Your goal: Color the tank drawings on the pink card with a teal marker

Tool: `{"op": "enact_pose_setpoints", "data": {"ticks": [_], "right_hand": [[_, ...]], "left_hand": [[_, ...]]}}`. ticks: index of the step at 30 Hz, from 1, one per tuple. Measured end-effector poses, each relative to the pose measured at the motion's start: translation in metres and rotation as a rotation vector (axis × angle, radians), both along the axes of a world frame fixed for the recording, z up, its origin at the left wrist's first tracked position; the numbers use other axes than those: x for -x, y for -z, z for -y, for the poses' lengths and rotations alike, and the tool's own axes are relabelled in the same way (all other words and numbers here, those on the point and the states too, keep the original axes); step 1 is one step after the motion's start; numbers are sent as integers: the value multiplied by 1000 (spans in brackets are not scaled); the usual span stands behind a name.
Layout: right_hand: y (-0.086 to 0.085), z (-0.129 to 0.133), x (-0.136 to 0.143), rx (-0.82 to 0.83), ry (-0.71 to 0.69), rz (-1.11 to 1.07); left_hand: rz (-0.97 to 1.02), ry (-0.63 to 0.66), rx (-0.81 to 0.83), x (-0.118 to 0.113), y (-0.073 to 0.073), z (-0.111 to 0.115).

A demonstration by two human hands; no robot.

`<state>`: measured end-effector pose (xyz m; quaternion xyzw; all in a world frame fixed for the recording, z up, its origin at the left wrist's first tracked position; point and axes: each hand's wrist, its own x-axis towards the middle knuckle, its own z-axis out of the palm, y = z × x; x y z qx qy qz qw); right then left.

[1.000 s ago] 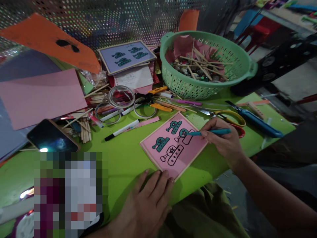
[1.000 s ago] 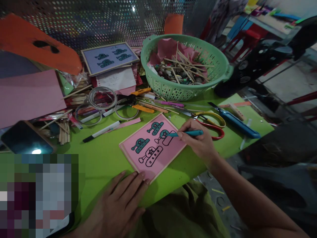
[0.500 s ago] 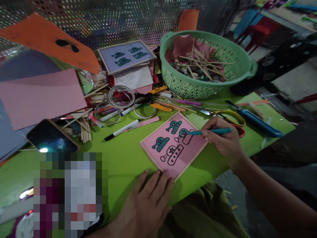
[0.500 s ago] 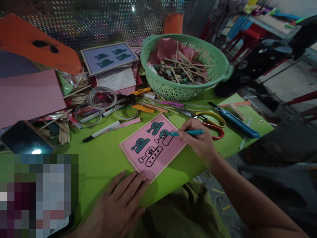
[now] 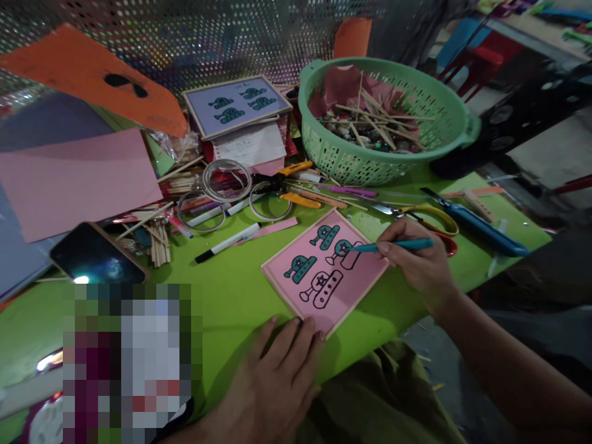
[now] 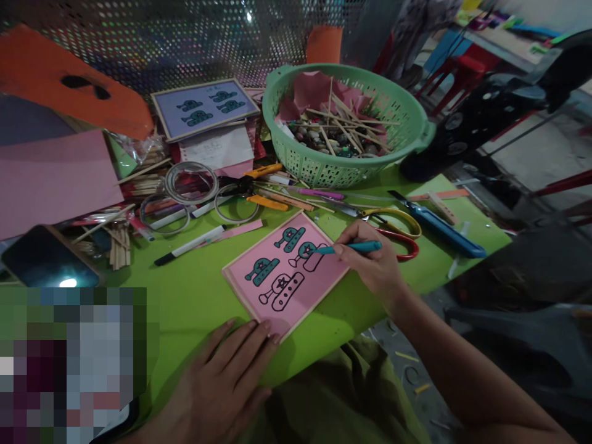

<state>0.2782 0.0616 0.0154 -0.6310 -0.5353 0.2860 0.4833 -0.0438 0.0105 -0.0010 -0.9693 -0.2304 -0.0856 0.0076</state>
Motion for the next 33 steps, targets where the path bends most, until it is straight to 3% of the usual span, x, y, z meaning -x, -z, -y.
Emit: {"op": "enact_pose_setpoints", "data": {"ticks": [8,15,22,33], "right_hand": [[1,1,-1,-5,1,-7],[3,1,-3,-15,-25,-25],[2,2,-2,-16,-79,-33],[1,3,-1,2,-118,-62]], "left_hand": [[8,-7,0,0,-6,-3],[19,-21,-14,1,1,0],[-100,29,22,3,0,0],[-4,-17,9,1,1,1]]}}
